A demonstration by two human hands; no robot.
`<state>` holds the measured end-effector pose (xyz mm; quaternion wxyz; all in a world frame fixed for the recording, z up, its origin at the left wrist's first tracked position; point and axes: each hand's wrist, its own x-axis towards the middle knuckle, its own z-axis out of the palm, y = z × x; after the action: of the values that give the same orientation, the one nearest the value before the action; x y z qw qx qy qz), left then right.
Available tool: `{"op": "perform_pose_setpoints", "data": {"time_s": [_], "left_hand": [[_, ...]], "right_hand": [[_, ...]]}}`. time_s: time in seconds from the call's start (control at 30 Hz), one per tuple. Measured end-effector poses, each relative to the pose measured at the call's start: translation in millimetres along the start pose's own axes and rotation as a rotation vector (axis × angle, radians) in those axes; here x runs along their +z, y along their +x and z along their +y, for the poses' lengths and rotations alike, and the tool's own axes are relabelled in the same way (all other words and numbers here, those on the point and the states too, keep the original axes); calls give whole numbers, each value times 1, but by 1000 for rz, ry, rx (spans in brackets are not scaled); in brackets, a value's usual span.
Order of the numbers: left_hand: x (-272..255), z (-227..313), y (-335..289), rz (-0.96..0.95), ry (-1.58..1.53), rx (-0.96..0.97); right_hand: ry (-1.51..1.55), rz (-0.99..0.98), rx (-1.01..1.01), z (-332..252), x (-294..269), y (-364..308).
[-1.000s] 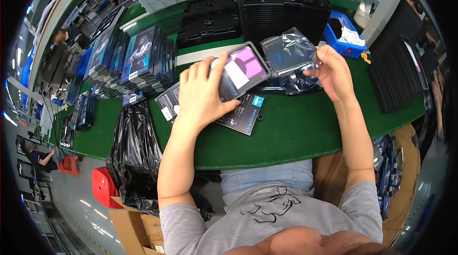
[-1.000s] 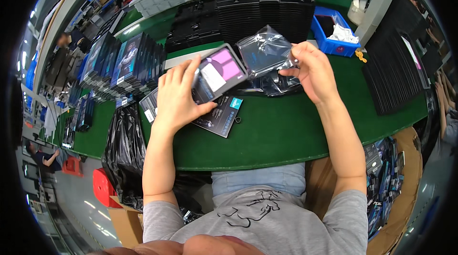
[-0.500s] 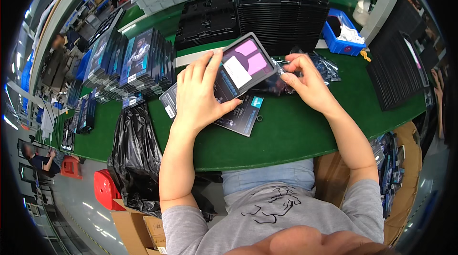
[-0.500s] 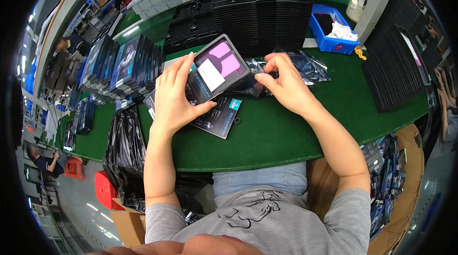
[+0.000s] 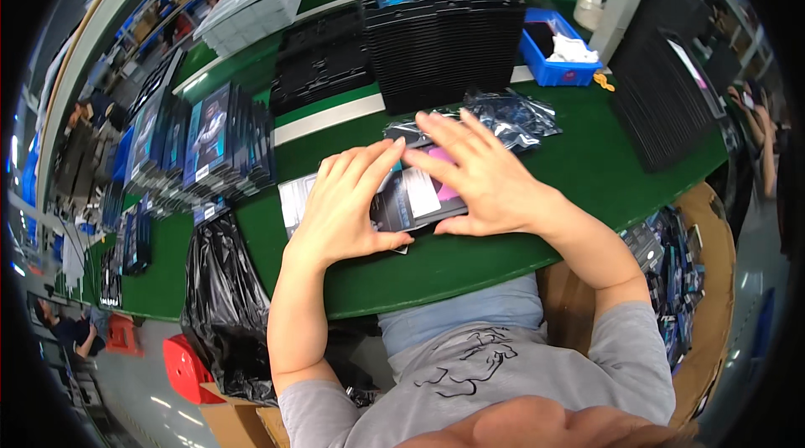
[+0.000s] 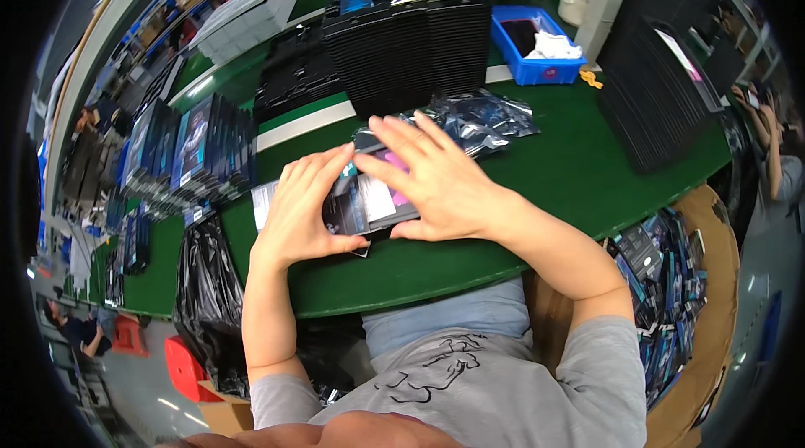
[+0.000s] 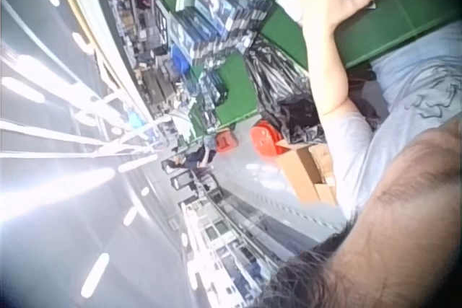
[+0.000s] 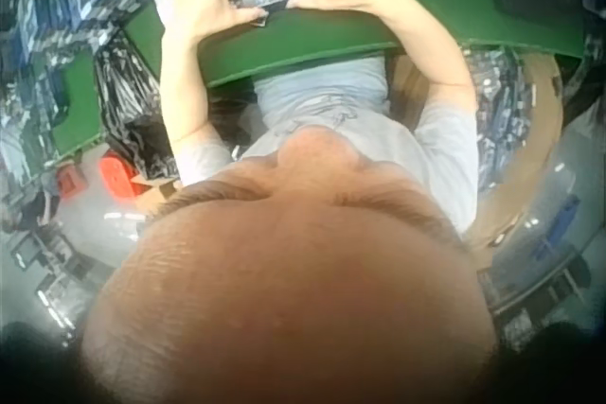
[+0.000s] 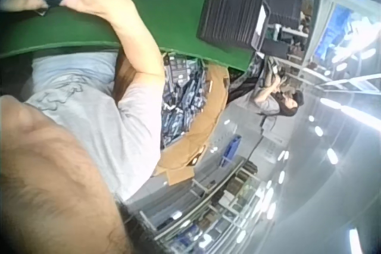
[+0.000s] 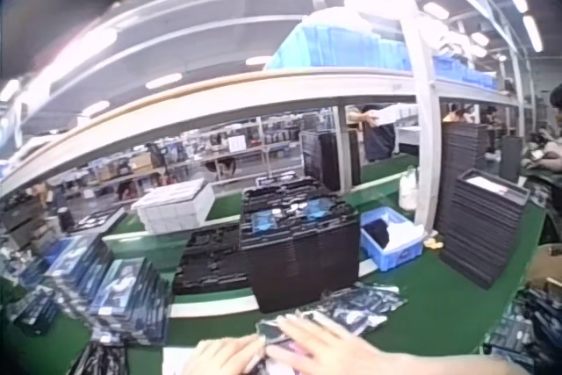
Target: The person sits at a green workbench in a factory setting, handling small electronic components. They open a retail box, remove a component, and place it into a clear plastic bag. The person then seals the bag and places it into a black plastic tray. This process is repeated for multiple units, with the person stacking the finished trays on the table.
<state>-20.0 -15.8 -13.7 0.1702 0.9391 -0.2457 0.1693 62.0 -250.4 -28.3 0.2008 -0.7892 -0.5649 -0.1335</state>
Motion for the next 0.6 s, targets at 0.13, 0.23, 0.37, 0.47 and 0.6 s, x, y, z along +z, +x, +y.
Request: {"op": "perform_pose_setpoints", "data": {"time_s": [0.13,0.23,0.37,0.47,0.6], "left_hand": [[0,1,1,-56,-83,60],[0,3,2,-86,-117,48],[1,-2,-2,-66,-155,50],[3,-5,-4,-59,-106,24],[4,0,0,-55,-94,22]], "right_hand": [[64,-63,96,-12,0,-12],[78,-81,142,-7,-20,-34],[130,-134,253,18,-53,-80],[105,-240,342,42,-83,-121],[69,-321,506,79,-109,-176]]}}
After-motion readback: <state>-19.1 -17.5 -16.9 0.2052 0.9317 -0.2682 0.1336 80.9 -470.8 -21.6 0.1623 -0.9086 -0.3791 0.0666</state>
